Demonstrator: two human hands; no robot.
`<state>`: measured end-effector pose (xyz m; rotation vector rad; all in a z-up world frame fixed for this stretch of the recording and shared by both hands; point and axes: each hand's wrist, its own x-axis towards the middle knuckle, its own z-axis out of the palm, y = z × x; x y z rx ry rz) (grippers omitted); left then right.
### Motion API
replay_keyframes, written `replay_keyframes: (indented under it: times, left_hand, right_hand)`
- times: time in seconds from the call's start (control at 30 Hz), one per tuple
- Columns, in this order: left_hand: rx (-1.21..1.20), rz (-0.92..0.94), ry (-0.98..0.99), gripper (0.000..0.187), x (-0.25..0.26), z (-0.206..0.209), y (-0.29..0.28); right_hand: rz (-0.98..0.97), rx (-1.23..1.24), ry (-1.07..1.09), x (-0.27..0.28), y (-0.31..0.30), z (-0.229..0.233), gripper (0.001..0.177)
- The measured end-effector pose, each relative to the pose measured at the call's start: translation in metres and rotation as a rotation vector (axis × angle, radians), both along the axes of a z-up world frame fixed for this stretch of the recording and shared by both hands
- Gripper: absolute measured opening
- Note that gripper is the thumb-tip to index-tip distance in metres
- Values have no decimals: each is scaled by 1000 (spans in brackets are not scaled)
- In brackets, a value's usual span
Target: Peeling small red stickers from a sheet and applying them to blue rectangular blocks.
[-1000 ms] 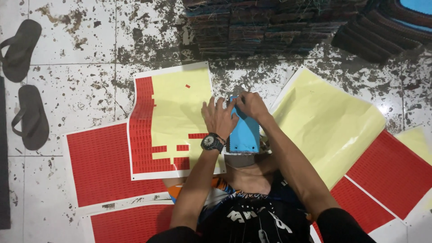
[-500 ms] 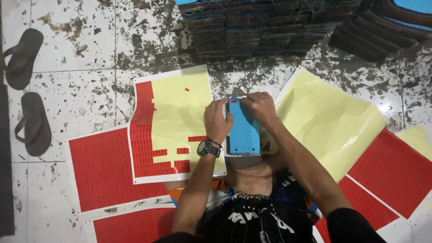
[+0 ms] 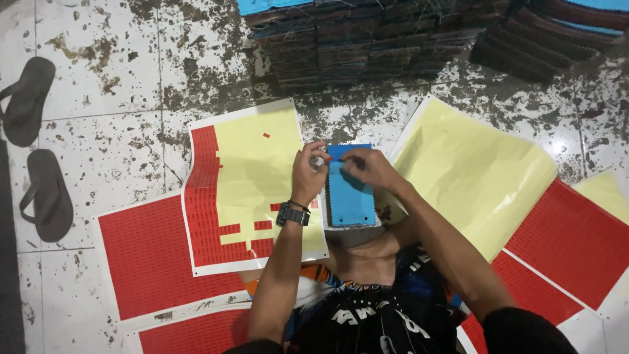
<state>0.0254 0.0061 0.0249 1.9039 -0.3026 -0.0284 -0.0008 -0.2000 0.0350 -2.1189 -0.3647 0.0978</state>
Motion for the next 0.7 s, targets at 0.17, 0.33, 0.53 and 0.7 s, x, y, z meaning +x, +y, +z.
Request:
replay_keyframes:
  times: [0.17,0.33,0.53,0.7]
  left_hand:
    - [-10,-50,5,53,6,-1,-5]
    - [-10,-62,-38,58,8,-7,-8]
    - [444,121,-184,13,0,-31,-11]
    - [551,120,-273,9,-4,-59,-9]
  right_hand:
    - [-74,137,124,11,6,10,17]
    - [-99,89,165,16,1,-24,11]
    - [-162,39,268,27,-3,-21,12]
    - [-156,67,296,35,8,-13,12]
